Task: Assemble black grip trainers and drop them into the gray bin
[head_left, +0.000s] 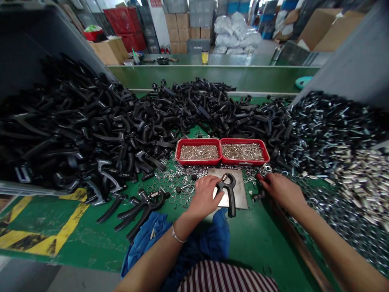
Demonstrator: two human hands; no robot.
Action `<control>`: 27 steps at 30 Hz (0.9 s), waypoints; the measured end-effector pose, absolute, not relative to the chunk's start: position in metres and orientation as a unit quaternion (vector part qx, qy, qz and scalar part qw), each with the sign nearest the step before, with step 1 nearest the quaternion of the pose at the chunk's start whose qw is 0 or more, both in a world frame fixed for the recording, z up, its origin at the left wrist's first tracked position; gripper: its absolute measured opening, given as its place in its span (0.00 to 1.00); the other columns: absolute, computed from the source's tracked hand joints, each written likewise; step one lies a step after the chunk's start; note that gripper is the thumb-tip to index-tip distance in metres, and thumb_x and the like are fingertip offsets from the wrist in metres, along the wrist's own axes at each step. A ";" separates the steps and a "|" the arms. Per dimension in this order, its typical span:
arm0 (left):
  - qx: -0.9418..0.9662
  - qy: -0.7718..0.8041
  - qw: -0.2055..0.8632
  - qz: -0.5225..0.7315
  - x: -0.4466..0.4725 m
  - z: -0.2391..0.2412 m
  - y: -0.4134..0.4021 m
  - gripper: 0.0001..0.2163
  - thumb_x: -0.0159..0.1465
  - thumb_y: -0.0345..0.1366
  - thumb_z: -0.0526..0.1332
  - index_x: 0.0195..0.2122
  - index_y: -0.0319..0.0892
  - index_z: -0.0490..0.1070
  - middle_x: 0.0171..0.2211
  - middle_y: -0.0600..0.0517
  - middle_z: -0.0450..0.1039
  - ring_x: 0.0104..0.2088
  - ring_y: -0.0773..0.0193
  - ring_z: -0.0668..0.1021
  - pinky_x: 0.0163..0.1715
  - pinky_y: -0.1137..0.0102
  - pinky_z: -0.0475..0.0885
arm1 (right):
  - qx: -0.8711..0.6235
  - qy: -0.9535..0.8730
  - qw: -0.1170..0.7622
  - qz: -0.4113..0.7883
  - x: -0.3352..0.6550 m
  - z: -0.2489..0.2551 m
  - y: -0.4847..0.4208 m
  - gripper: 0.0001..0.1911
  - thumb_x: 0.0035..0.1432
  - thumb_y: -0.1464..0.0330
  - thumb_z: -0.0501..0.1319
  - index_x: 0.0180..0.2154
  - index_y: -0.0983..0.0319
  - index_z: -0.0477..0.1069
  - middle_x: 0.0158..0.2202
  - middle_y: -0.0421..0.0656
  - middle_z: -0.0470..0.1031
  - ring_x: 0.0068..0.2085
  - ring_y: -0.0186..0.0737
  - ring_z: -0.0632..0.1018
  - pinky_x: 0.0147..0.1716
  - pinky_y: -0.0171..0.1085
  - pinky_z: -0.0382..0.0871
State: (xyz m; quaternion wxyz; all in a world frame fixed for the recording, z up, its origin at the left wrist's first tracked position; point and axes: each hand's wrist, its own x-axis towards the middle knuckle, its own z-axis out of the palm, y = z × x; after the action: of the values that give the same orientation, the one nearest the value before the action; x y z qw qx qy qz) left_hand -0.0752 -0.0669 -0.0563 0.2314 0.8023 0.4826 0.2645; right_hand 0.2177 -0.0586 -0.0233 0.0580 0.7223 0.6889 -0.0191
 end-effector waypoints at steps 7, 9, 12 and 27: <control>0.796 0.490 0.248 0.255 -0.075 -0.058 -0.065 0.18 0.64 0.39 0.62 0.55 0.45 0.66 0.53 0.47 0.68 0.55 0.53 0.67 0.56 0.58 0.61 | 0.712 0.594 -0.333 -0.171 0.207 -0.001 -0.070 0.20 0.59 0.53 0.63 0.45 0.59 0.66 0.40 0.47 0.78 0.31 0.44 0.79 0.32 0.42 0.73; 0.797 0.495 0.241 0.251 -0.073 -0.058 -0.066 0.18 0.64 0.39 0.62 0.55 0.45 0.66 0.53 0.47 0.68 0.55 0.53 0.67 0.56 0.58 0.61 | 0.637 0.552 -0.448 -0.299 0.179 -0.001 -0.070 0.18 0.61 0.54 0.62 0.46 0.57 0.65 0.44 0.46 0.78 0.31 0.41 0.80 0.33 0.43 0.76; 0.796 0.499 0.232 0.253 -0.072 -0.059 -0.066 0.18 0.65 0.38 0.61 0.56 0.44 0.66 0.53 0.47 0.68 0.55 0.53 0.67 0.56 0.57 0.61 | 0.554 0.502 -0.520 -0.414 0.136 -0.015 -0.067 0.16 0.63 0.55 0.61 0.46 0.55 0.62 0.42 0.44 0.79 0.29 0.40 0.80 0.29 0.43 0.78; 0.792 0.502 0.229 0.261 -0.072 -0.059 -0.066 0.15 0.66 0.39 0.60 0.53 0.42 0.66 0.52 0.46 0.70 0.55 0.53 0.68 0.56 0.57 0.62 | 0.619 0.551 -0.404 -0.387 0.109 -0.041 -0.061 0.16 0.65 0.53 0.55 0.46 0.56 0.57 0.38 0.51 0.79 0.32 0.50 0.81 0.29 0.45 0.75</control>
State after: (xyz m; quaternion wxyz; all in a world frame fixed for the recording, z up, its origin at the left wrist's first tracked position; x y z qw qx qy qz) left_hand -0.0719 -0.0655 -0.0591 0.2287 0.7917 0.5025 0.2614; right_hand 0.1086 -0.0612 -0.0412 -0.4045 0.6192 0.5509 -0.3868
